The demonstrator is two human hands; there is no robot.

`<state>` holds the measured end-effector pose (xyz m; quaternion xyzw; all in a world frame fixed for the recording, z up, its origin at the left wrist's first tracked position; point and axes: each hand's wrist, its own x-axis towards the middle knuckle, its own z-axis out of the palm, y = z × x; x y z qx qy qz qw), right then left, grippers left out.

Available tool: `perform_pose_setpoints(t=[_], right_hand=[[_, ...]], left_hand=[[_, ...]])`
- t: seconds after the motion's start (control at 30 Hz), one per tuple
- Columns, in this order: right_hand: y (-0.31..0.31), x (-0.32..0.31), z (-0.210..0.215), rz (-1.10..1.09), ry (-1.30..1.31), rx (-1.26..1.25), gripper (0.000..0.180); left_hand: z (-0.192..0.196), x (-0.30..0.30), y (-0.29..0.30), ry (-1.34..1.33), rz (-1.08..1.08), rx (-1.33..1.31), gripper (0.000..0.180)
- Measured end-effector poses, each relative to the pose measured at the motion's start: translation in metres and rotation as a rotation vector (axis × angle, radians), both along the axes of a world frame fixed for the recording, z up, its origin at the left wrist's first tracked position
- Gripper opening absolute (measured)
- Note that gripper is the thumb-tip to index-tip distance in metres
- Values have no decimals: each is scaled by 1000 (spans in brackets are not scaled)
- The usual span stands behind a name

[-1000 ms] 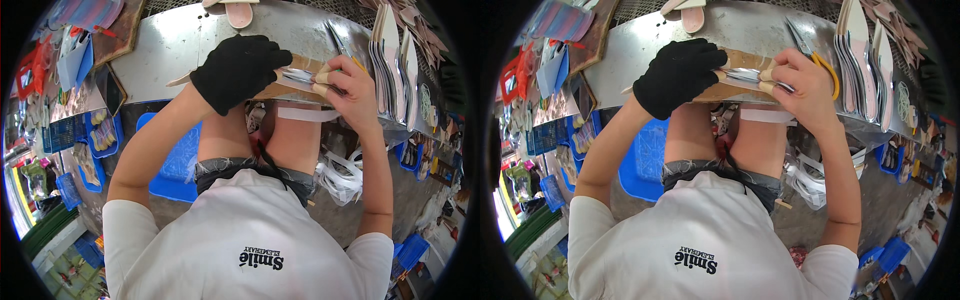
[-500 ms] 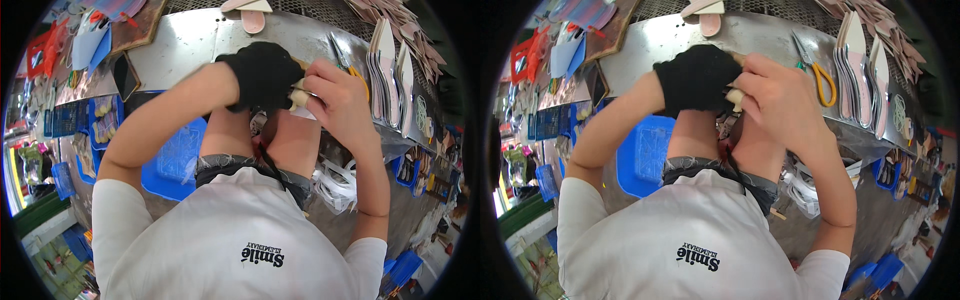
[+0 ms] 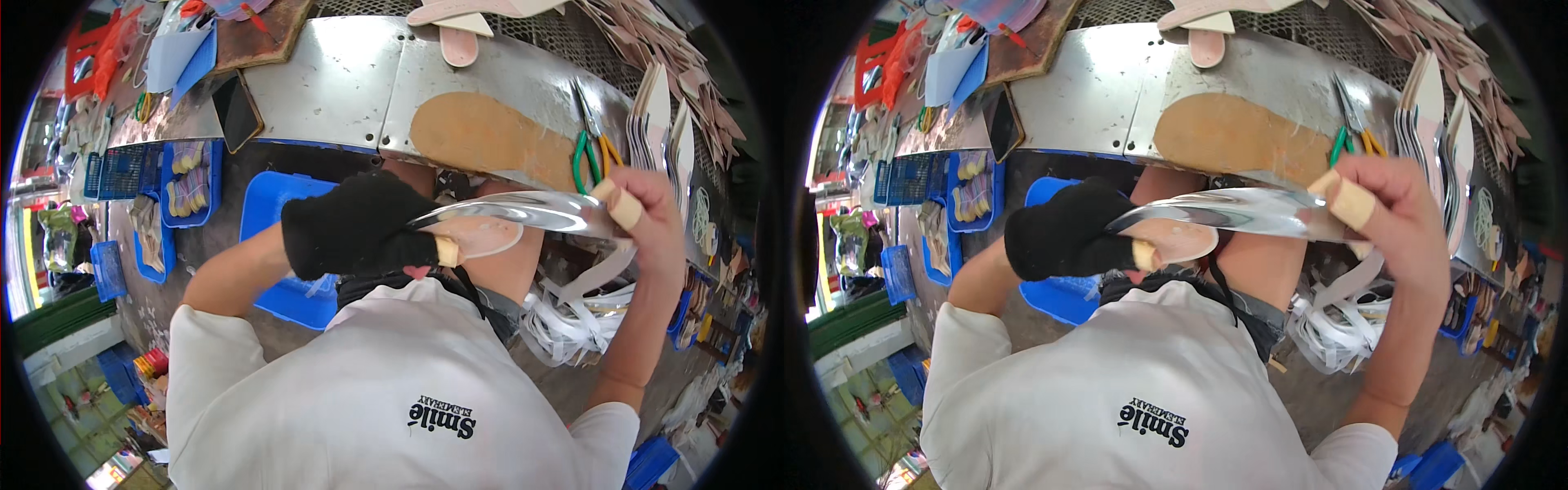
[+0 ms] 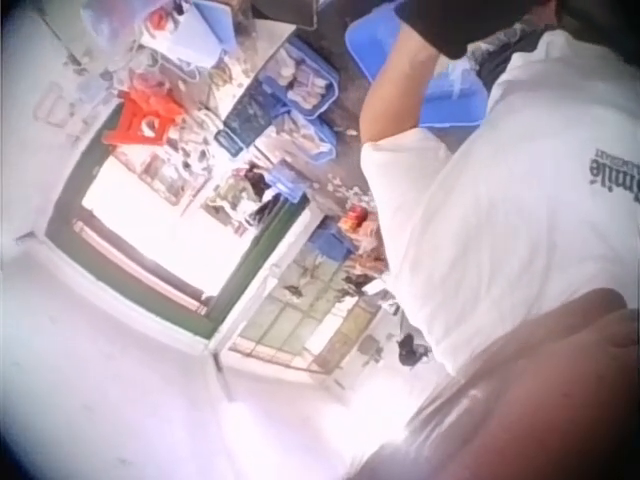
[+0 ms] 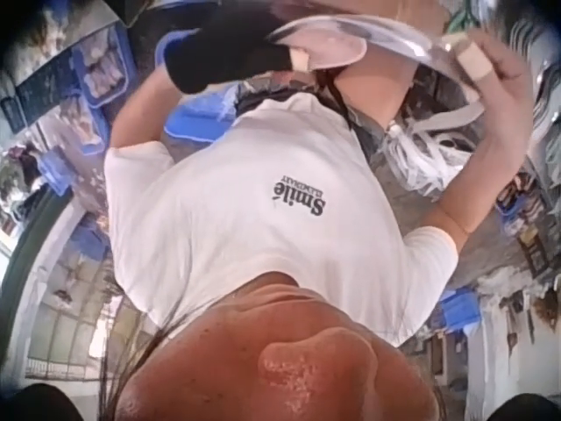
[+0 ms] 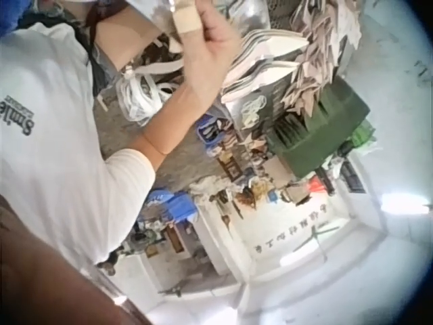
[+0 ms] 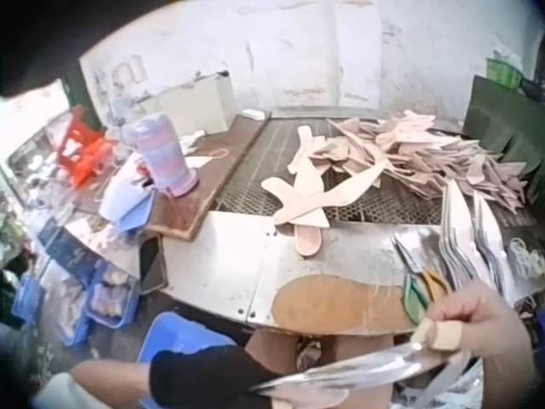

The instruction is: Applying and trimming protective plastic film on the insoles of high-heeled shoes.

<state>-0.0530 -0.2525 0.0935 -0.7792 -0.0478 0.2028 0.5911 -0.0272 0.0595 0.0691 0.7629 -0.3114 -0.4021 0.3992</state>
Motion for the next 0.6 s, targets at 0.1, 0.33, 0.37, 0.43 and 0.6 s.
perform_pose_setpoints(t=[0.1, 0.33, 0.37, 0.43, 0.6], right_hand=[[18, -22, -29, -138, -69, 202, 22], [96, -48, -53, -461, -167, 493, 25], [106, -47, -55, -494, -221, 503, 23], [121, -41, -45, -531, -203, 557, 19], [135, -19, -39, -577, -413, 378, 15]], left_hand=[[13, -21, 4, 59, 354, -215, 35], [6, -12, -3, 401, 537, -504, 34], [7, -9, -5, 349, 573, -454, 33], [5, -8, -6, 324, 619, -496, 33], [-5, -5, -18, 229, 805, -686, 30]])
